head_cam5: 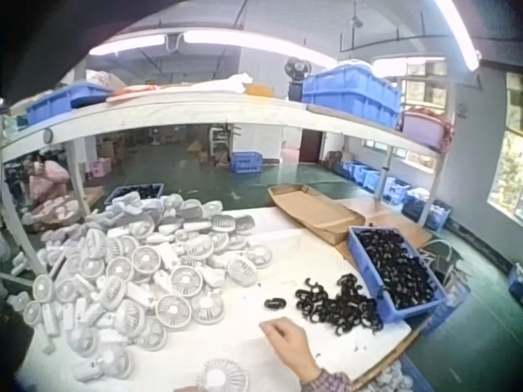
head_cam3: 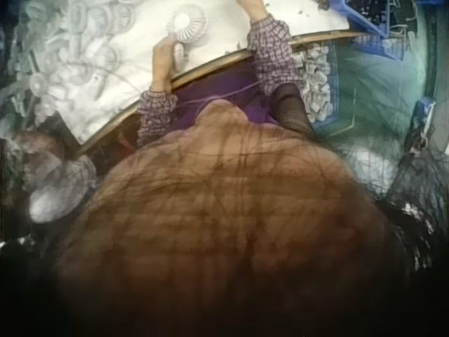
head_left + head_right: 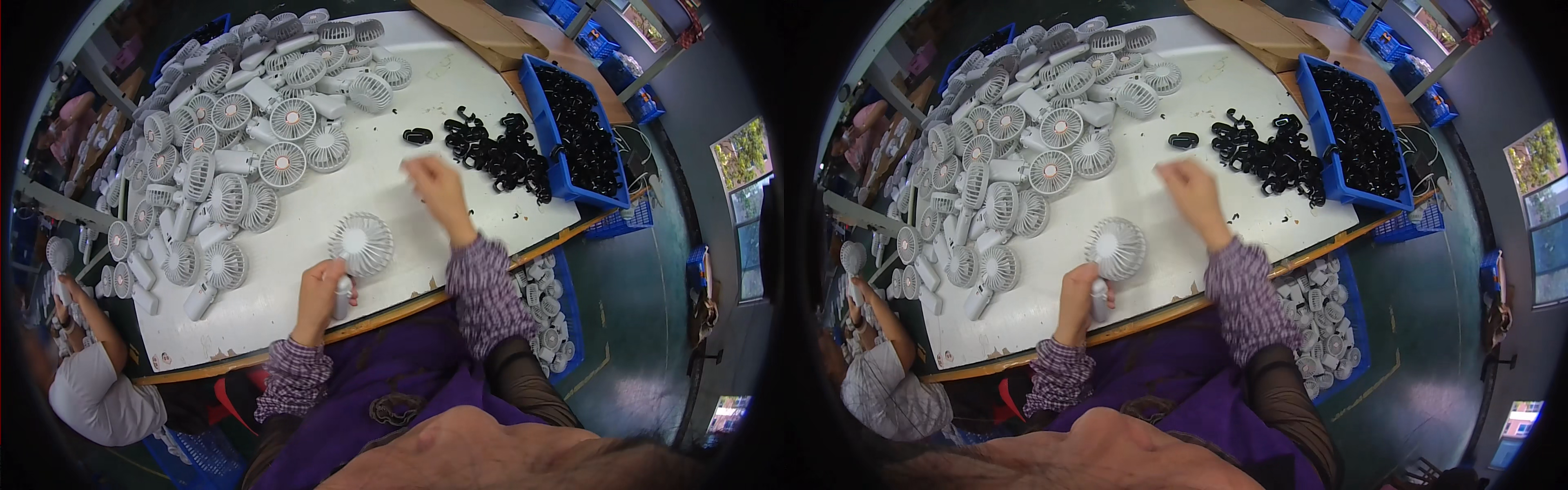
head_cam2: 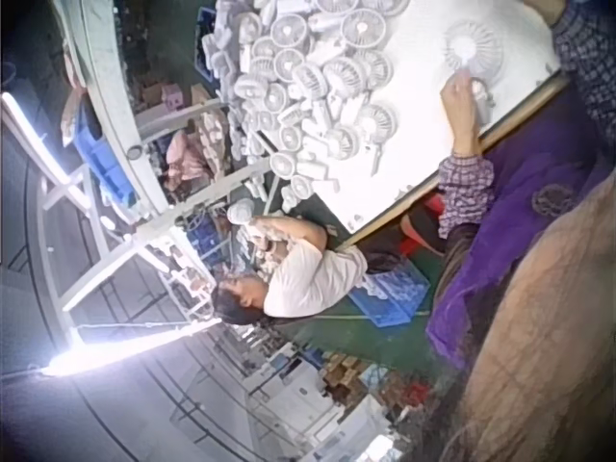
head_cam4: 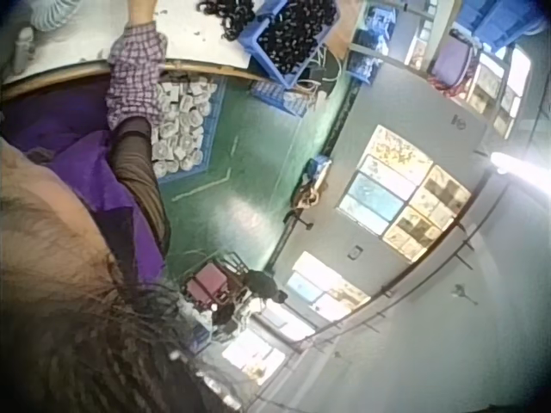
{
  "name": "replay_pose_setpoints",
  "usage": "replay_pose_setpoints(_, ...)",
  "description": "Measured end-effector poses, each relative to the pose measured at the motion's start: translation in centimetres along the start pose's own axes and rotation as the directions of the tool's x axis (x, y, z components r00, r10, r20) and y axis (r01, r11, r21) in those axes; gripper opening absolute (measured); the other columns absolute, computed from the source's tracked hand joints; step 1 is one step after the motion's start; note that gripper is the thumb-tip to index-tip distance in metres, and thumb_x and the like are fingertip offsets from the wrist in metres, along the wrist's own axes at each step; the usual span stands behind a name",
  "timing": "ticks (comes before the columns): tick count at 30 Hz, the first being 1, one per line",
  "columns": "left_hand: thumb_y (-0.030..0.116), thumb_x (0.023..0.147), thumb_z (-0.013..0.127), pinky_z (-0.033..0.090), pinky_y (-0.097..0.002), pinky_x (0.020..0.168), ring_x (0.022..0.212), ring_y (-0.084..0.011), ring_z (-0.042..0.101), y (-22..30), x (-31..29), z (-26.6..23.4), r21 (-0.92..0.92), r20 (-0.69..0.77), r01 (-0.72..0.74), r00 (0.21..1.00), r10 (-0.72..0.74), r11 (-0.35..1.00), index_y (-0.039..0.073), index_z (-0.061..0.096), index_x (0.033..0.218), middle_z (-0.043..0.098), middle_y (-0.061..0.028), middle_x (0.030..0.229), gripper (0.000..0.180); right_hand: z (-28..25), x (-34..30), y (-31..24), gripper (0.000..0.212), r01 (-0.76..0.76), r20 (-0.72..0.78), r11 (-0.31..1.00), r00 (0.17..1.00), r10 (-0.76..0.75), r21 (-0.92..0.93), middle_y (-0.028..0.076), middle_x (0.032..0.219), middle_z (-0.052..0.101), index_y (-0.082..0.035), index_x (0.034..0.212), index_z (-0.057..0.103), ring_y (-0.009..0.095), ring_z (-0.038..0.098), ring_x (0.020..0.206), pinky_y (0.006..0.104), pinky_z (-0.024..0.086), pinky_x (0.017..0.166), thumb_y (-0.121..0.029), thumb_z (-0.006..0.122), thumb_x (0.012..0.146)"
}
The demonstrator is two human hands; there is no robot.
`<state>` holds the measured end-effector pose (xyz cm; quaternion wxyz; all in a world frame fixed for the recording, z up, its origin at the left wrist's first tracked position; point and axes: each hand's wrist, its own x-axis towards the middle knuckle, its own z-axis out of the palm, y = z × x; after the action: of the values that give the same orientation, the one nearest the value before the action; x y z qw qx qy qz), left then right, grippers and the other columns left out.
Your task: Assembling plastic components onto portable handheld fans on a production line.
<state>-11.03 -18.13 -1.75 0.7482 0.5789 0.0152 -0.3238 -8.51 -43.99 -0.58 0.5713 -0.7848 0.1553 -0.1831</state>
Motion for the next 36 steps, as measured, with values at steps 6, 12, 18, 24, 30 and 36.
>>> replay_pose_setpoints(6,0.027,0.092,0.054,0.052,-0.0315,0.06,0.064,-0.0193,0.06,0.2,0.1,-1.7,-0.269,0.098,-0.126,0.983,0.157,0.955,-0.001,0.054,0.098,0.06,-0.0114,0.08,0.029,-0.8,9.1,3.5,0.021,0.124,-0.002,0.692,0.984,-0.178,-0.711,0.012,0.092,0.061,-0.006,0.097,0.067,0.028,0.06,0.082,0.0359,0.048,0.071,-0.017,0.062,0.08)
replay_pose_setpoints(12,0.022,0.092,0.053,0.053,-0.0301,0.065,0.071,-0.0192,0.062,1.1,-1.0,-2.6,-0.146,0.086,-0.209,0.971,0.223,0.967,0.001,0.05,0.107,0.061,-0.0129,0.086,0.026,-1.7,7.1,2.8,0.016,0.175,0.078,0.825,0.984,-0.158,-0.537,0.011,0.084,0.061,-0.004,0.085,0.066,0.025,0.06,0.075,0.0359,0.047,0.065,-0.019,0.065,0.079)
replay_pose_setpoints(18,0.021,0.086,0.063,0.051,-0.0289,0.064,0.071,-0.016,0.063,0.6,0.0,-2.1,0.311,0.01,-0.389,0.914,0.406,0.867,0.002,0.053,0.106,0.063,-0.0097,0.082,0.029,-2.0,-1.1,-6.8,0.014,-0.112,0.539,0.991,0.832,0.132,-0.07,-0.005,0.07,0.054,0.0,0.089,0.061,0.004,0.047,0.062,0.0189,0.037,0.054,-0.013,0.063,0.084)
replay_pose_setpoints(24,0.035,0.081,0.07,0.048,-0.0316,0.058,0.064,-0.0274,0.063,0.8,-0.3,0.4,0.646,0.208,-0.579,0.761,0.614,0.499,0.003,0.057,0.097,0.063,-0.0143,0.075,0.038,1.5,-8.0,-8.7,0.008,0.499,0.67,0.856,0.683,-0.291,-0.136,0.014,0.079,0.059,0.0,0.088,0.057,0.027,0.058,0.068,0.0314,0.047,0.062,-0.005,0.057,0.083)
replay_pose_setpoints(30,0.032,0.081,0.07,0.045,-0.0281,0.052,0.056,-0.0176,0.06,-0.3,-1.5,-0.1,0.599,0.11,-0.556,0.77,0.628,0.576,0.003,0.06,0.087,0.062,-0.0085,0.066,0.031,1.7,-9.6,-8.3,0.012,0.181,0.617,0.983,0.769,-0.166,0.039,0.008,0.079,0.061,0.0,0.098,0.056,0.014,0.06,0.069,0.0252,0.047,0.062,-0.003,0.053,0.087)
replay_pose_setpoints(36,0.023,0.083,0.064,0.045,-0.0256,0.05,0.055,-0.0119,0.059,-2.0,-1.3,-1.1,0.453,0.068,-0.466,0.868,0.491,0.76,0.0,0.06,0.084,0.06,-0.0064,0.062,0.023,-0.3,-10.7,-5.6,0.01,-0.118,0.288,0.955,0.957,0.036,0.271,0.003,0.079,0.059,0.002,0.097,0.057,0.008,0.054,0.068,0.0208,0.045,0.062,-0.003,0.055,0.088)
